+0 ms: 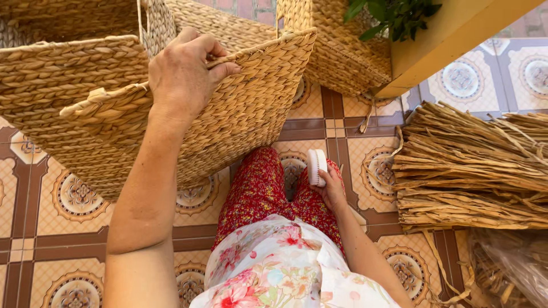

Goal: The person scrubs the exterior of woven baskets with a white brush, moving between an indoor tiled area and an outdoor brick patio. They handle multiple baskets, scrubbing them one by one and occasionally moving them aside.

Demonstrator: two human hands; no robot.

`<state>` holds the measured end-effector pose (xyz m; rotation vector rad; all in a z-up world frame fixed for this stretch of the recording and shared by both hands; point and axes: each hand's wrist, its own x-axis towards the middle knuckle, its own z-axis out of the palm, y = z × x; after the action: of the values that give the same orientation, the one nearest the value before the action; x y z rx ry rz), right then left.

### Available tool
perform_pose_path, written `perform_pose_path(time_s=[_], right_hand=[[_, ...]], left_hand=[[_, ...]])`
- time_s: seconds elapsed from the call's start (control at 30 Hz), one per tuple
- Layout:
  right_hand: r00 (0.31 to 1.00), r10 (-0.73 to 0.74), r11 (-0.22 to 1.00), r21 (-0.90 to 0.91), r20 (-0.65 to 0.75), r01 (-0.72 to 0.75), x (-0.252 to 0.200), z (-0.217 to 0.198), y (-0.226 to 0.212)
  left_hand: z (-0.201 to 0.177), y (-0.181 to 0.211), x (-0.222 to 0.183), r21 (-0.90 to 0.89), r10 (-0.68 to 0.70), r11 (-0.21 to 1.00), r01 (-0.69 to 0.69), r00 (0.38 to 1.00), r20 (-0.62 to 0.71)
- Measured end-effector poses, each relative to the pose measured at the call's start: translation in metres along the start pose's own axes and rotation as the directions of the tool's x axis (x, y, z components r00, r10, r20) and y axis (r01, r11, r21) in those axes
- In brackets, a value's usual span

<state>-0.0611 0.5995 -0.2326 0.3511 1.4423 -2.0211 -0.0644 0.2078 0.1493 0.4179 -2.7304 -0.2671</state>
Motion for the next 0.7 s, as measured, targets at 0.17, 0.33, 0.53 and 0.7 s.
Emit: perform_pose_path(time_s=[0.17, 0.33, 0.53, 0.7], right_hand=[[1.0, 0.004, 1.0, 0.018, 0.019, -0.004, 0.001, 0.003, -0.006], [1.0, 0.019, 0.999, 0.032, 0.002, -0.019, 0.001, 0.006, -0.008], [1.0, -0.001, 0.998, 0.056, 0.028, 0.0, 0.0, 0.007, -0.009], [1.0, 0.002, 0.999, 0.043, 0.023, -0.003, -0.006, 0.009, -0.015]], left_hand=[[0.026, 0.011, 0.028, -0.039, 0.013, 0.999, -0.014, 1.0, -0.024], [0.076, -0.013, 0.068, -0.048, 0.03, 0.998, -0.031, 0.999, -0.035], [0.099, -0.091, 0.081, -0.03, 0.175, 0.983, -0.181, 0.976, -0.131], [0.102, -0.115, 0.061, -0.022, 0.134, 0.991, -0.135, 0.988, -0.073]])
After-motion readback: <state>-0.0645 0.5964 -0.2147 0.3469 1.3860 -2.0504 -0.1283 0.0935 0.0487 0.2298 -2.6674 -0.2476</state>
